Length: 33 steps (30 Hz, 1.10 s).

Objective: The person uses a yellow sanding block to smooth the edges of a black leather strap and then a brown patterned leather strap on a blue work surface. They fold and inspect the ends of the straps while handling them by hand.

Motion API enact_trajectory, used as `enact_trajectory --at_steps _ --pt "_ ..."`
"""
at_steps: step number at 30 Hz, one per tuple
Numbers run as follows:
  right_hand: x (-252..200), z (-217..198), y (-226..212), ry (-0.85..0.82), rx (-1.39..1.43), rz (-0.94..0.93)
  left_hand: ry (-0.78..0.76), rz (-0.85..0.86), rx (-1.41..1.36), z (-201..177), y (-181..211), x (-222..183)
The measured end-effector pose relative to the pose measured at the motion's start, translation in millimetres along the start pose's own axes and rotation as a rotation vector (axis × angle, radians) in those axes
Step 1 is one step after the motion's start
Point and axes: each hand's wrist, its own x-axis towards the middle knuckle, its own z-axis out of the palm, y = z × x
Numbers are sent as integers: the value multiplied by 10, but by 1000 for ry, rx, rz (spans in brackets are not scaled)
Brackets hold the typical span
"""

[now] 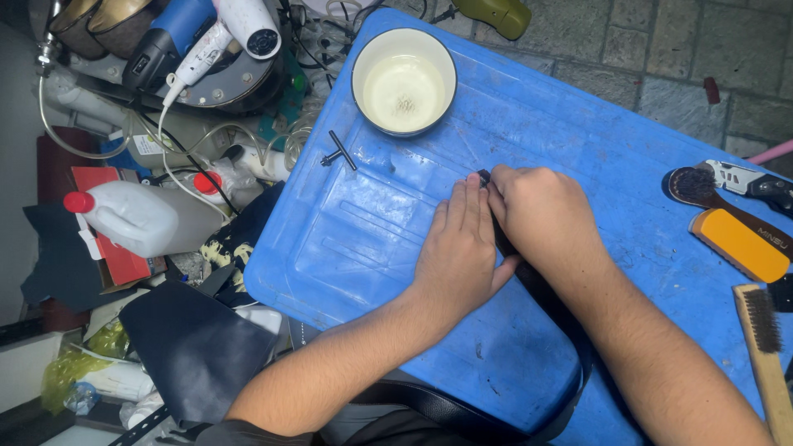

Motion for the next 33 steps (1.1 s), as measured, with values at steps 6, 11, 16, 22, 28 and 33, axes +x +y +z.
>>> enact_trajectory --at_steps 6,11,16,22,28,33 --pt "7 -27 -51 -59 -20 69 -35 25 40 -29 -7 21" --pt "-9 -59 -90 -60 -2 72 -34 22 55 -19 -4 31" --pt "-35 -70 -113 -62 5 87 -29 14 51 8 -4 23" --pt "-174 -12 28 100 121 51 129 -1 -172 -49 -90 20" --pt "-842 -12 408 137 590 263 199 -50 -361 -185 -217 156" --pt "-1271 122 645 78 960 424 43 -156 -515 -181 -204 190"
